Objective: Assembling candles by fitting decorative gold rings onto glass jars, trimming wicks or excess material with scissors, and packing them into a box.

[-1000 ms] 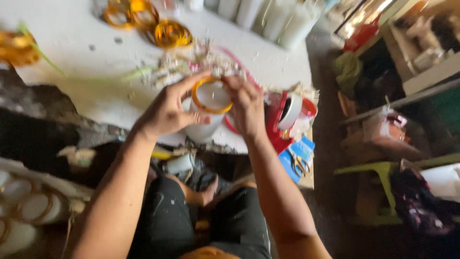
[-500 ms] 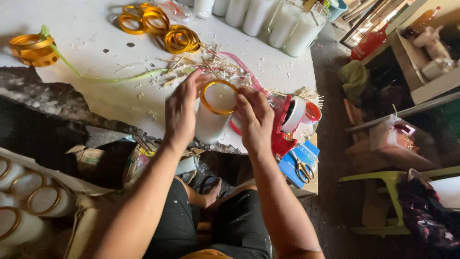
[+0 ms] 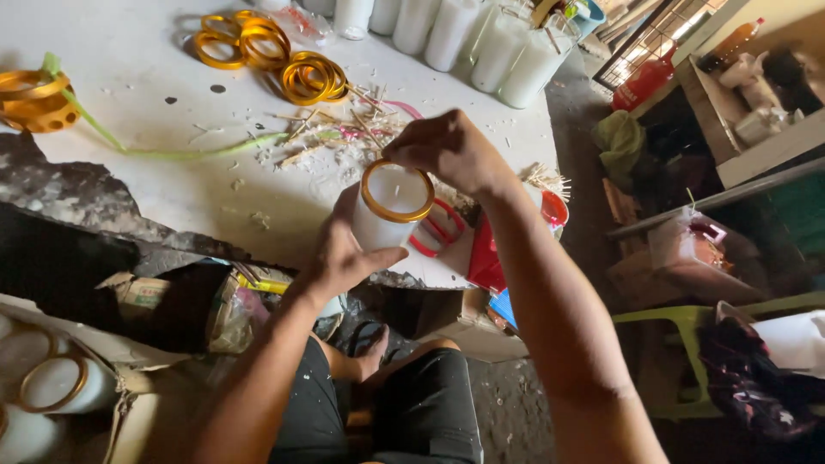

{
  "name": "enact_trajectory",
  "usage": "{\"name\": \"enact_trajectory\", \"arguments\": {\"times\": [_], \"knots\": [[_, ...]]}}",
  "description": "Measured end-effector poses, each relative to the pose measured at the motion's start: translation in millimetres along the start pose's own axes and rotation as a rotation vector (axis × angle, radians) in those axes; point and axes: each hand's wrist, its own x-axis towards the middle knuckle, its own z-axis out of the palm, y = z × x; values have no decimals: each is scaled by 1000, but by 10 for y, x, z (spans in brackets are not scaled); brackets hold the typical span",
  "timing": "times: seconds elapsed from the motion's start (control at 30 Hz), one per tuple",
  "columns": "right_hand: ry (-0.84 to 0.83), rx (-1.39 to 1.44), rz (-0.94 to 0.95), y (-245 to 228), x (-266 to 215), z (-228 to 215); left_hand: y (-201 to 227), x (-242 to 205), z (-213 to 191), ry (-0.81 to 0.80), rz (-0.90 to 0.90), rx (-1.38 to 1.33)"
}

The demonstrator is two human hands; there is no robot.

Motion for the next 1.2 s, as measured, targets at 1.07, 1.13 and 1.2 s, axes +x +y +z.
{"name": "enact_trajectory", "arguments": {"times": [1.07,1.13,1.2], "knots": [[957,-205,22,331,-1815,202,451,-465,170,367,426,368],[1007,-185,157,588,-1982,59,388,-611,484,262,317,239],[1053,-168,291,732,-2097,21,327,-695,780,160,208,107]]}}
